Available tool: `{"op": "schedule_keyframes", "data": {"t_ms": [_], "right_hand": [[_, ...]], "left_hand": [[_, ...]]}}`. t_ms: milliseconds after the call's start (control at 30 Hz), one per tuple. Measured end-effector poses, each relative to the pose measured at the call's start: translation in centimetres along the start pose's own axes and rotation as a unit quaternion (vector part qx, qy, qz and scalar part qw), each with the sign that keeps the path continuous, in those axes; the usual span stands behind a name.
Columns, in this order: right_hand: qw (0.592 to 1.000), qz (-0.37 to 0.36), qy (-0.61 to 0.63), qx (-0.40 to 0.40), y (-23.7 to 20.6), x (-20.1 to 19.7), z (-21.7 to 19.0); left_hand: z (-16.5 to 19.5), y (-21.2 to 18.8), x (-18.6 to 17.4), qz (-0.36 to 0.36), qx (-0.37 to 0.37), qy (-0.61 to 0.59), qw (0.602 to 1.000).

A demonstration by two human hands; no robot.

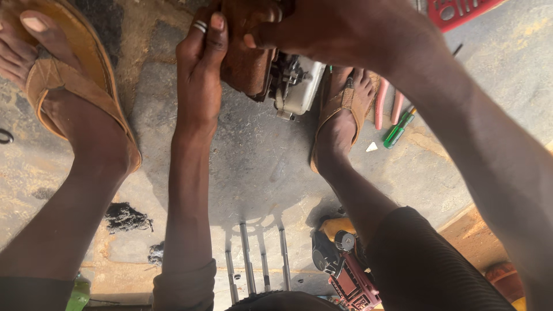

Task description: The person disassembles a small engine component using a screwdriver and pliers. They remove screws and parts, then reassemble the component and tighten the screws.

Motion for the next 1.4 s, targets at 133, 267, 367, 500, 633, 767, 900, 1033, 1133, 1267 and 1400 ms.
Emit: {"op": "schedule_keyframes", "data": {"t_ms": [133,267,367,500,633,767,900,1033,1133,1267,1400], "right_hand": [[0.995,-0.017,0.062,0.076,0.0,-0.1,0.8],[0.988,0.052,0.128,0.069,-0.3,-1.9,1.5],[0.985,0.035,0.132,0.101,-1.2,-4.0,1.7],[0.972,-0.076,0.154,0.16,-2.7,-6.2,1.8],[0.97,-0.06,0.154,0.176,-5.9,-8.9,2.7],[0.964,-0.093,0.157,0.195,-9.0,-11.4,2.9],[0.956,-0.081,0.194,0.206,-11.7,-12.2,3.2],[0.955,-0.057,0.209,0.2,-14.3,-10.6,4.9],[0.951,-0.017,0.234,0.201,-15.4,-8.9,6.0],[0.946,-0.004,0.264,0.19,-16.0,-6.5,7.0],[0.945,0.035,0.264,0.188,-16.6,-4.9,7.8]], "left_hand": [[0.4,0.1,1.3,0.021,-0.004,0.011,1.0],[1.5,0.2,3.2,0.059,-0.03,0.04,0.997],[3.1,0.3,5.3,0.067,-0.026,0.056,0.996],[4.6,0.0,8.2,0.089,-0.051,0.067,0.992],[5.4,-0.7,10.4,0.097,-0.082,0.1,0.987],[5.9,-1.6,12.1,0.111,-0.14,0.208,0.962],[5.9,-2.1,14.2,0.108,-0.155,0.217,0.958],[4.2,-2.7,15.9,0.147,-0.169,0.238,0.945],[2.0,-2.9,16.2,0.204,-0.141,0.123,0.961],[-0.5,-2.7,14.5,0.206,-0.147,0.094,0.963],[-1.9,-1.9,12.3,0.17,-0.138,0.095,0.971]]}}
Point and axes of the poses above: each hand's wrist, its own y-axis towards the middle knuckle, its own x-axis out of the palm, z = x × y, the point moved 2 cm from there along y, towards the middle knuckle, and after that the axes turned 15 degrees about -y, right-handed, at the moved point
